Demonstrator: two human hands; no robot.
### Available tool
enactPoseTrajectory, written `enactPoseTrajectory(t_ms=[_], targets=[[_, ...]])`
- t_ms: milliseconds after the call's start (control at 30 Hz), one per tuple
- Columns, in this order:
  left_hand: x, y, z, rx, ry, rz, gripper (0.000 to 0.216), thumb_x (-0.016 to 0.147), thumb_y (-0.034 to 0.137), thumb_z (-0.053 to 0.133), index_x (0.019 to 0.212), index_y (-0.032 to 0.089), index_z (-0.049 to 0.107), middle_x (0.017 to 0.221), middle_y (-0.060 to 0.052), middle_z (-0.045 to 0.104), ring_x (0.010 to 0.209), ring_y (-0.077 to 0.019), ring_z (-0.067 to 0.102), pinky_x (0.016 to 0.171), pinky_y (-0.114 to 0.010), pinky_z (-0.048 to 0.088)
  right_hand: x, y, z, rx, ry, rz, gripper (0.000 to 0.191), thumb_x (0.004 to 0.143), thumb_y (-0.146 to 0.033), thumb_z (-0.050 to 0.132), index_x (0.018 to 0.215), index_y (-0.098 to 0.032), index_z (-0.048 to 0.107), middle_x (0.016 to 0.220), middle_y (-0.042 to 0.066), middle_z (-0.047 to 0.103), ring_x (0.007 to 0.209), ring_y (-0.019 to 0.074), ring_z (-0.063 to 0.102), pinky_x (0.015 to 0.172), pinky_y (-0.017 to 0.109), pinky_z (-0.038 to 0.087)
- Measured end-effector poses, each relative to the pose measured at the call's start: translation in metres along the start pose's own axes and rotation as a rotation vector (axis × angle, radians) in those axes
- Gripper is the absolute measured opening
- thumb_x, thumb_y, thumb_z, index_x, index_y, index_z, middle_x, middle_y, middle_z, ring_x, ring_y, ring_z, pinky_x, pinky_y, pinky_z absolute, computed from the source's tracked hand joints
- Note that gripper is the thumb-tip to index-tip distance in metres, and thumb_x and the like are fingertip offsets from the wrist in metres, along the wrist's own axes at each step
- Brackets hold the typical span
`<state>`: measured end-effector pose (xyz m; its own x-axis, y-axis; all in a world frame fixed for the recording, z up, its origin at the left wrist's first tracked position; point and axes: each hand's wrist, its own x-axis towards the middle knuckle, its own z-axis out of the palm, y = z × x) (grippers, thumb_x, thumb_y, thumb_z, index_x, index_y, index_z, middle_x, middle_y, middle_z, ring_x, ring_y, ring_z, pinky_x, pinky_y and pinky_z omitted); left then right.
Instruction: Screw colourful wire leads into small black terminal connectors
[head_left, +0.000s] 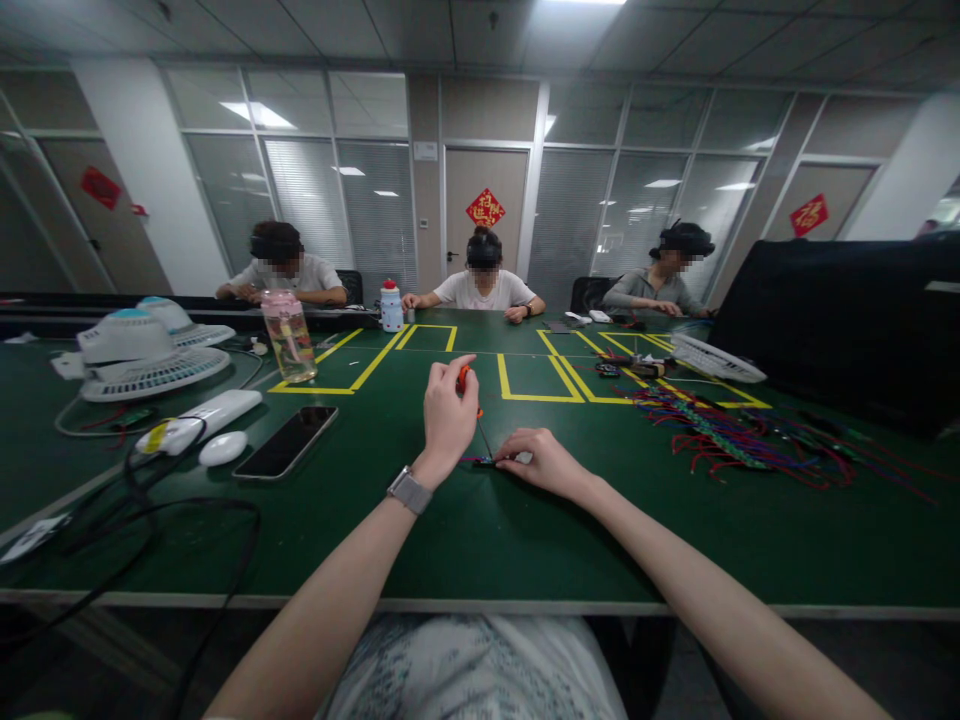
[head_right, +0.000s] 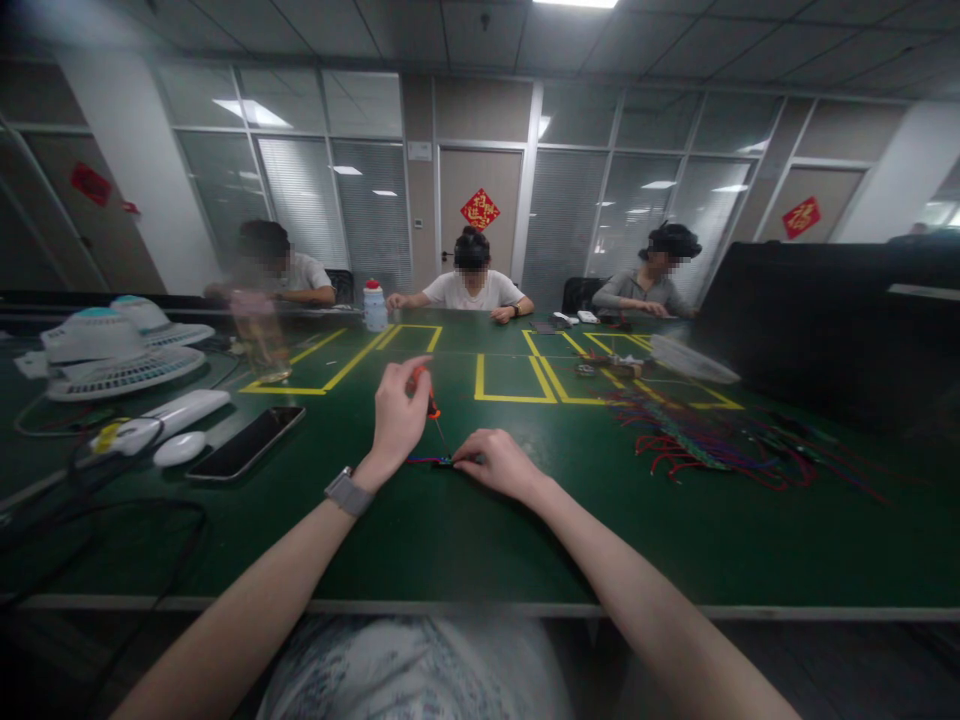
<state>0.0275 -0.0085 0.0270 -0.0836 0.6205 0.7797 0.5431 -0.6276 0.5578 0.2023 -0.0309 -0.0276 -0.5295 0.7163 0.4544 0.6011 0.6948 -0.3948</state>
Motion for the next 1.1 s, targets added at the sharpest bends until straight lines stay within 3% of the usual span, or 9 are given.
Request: enactPoseTrajectory(t_ms=[100,200,300,367,467,533,667,867,1100], targets=[[0.003,-0.002,-0.001,-0.033,0.054,0.0,0.026,0.092,0.02,0.046,0.111,0.018,0.064,0.087,-0.004,0.053,0.074,-0.0139,0.055,0.075,-0.029,0.048,0.0,0.001,0.001,-0.005,-0.004,-0.004,0.011,0.083,-0.019,0.066,0.087,-0.019,0.076,0.083,0.004,0.074,0.079,0.0161,0.065,0.075,0.026,0.049],[0.007,-0.006,-0.004,-0.188,0.102,-0.013,0.029,0.094,0.023,0.04,0.113,0.018,0.061,0.094,-0.005,0.054,0.068,-0.0108,0.055,0.065,-0.024,0.049,0.0,0.001,0.001,-0.017,-0.006,-0.004,0.011,0.083,-0.019,0.066,0.087,-0.02,0.076,0.082,0.004,0.073,0.079,0.016,0.065,0.074,0.026,0.049],[0.012,-0.01,-0.01,-0.249,0.058,0.005,0.033,0.094,0.022,0.033,0.112,0.018,0.061,0.092,-0.004,0.056,0.066,-0.01,0.054,0.062,-0.022,0.047,0.0,0.0,0.002,-0.02,0.001,-0.001,0.011,0.083,-0.018,0.066,0.086,-0.019,0.076,0.081,0.004,0.073,0.079,0.016,0.064,0.074,0.026,0.049],[0.014,-0.012,-0.014,-0.201,-0.125,0.024,0.034,0.093,0.024,0.035,0.108,0.019,0.065,0.082,-0.002,0.059,0.068,-0.0117,0.055,0.066,-0.024,0.046,0.0,0.0,0.002,-0.018,0.005,-0.001,0.01,0.083,-0.018,0.066,0.086,-0.02,0.075,0.082,0.004,0.073,0.08,0.0159,0.064,0.075,0.026,0.049],[0.014,-0.019,-0.019,-0.105,-0.576,0.013,0.034,0.086,0.038,0.051,0.112,0.02,0.065,0.074,0.001,0.061,0.069,-0.0136,0.056,0.068,-0.025,0.045,0.0,0.001,0.003,-0.019,0.017,0.002,0.009,0.082,-0.018,0.066,0.085,-0.02,0.075,0.083,0.004,0.072,0.081,0.0158,0.064,0.076,0.026,0.049],[0.013,-0.026,-0.02,-0.053,-0.865,-0.014,0.052,0.074,0.039,0.065,0.122,0.021,0.06,0.079,0.001,0.064,0.072,-0.0149,0.059,0.068,-0.025,0.045,0.0,0.002,0.003,-0.02,0.02,0.019,0.01,0.081,-0.018,0.067,0.087,-0.019,0.075,0.084,0.004,0.072,0.08,0.0158,0.064,0.074,0.026,0.049],[0.008,-0.041,-0.015,0.063,-1.136,-0.006,0.062,0.063,0.035,0.074,0.122,0.022,0.06,0.095,-0.002,0.067,0.081,-0.0181,0.062,0.067,-0.025,0.045,0.0,0.001,0.002,-0.031,0.011,0.023,0.013,0.081,-0.018,0.066,0.091,-0.02,0.075,0.085,0.005,0.073,0.081,0.0165,0.065,0.076,0.027,0.049],[0.001,-0.041,-0.011,0.114,-1.193,0.044,0.053,0.064,0.018,0.066,0.117,0.024,0.062,0.092,0.0,0.069,0.083,-0.0178,0.063,0.07,-0.024,0.045,0.001,0.0,0.005,-0.012,0.017,-0.015,0.012,0.083,-0.019,0.066,0.087,-0.021,0.076,0.088,0.006,0.074,0.086,0.0179,0.065,0.079,0.03,0.05],[-0.002,-0.039,-0.009,0.165,-1.155,0.089,0.056,0.063,0.018,0.067,0.118,0.025,0.064,0.101,-0.003,0.068,0.092,-0.022,0.063,0.077,-0.027,0.046,0.005,0.001,0.01,0.051,0.043,0.079,0.01,0.079,-0.013,0.066,0.077,-0.019,0.074,0.081,0.003,0.073,0.078,0.0164,0.067,0.077,0.028,0.051]])
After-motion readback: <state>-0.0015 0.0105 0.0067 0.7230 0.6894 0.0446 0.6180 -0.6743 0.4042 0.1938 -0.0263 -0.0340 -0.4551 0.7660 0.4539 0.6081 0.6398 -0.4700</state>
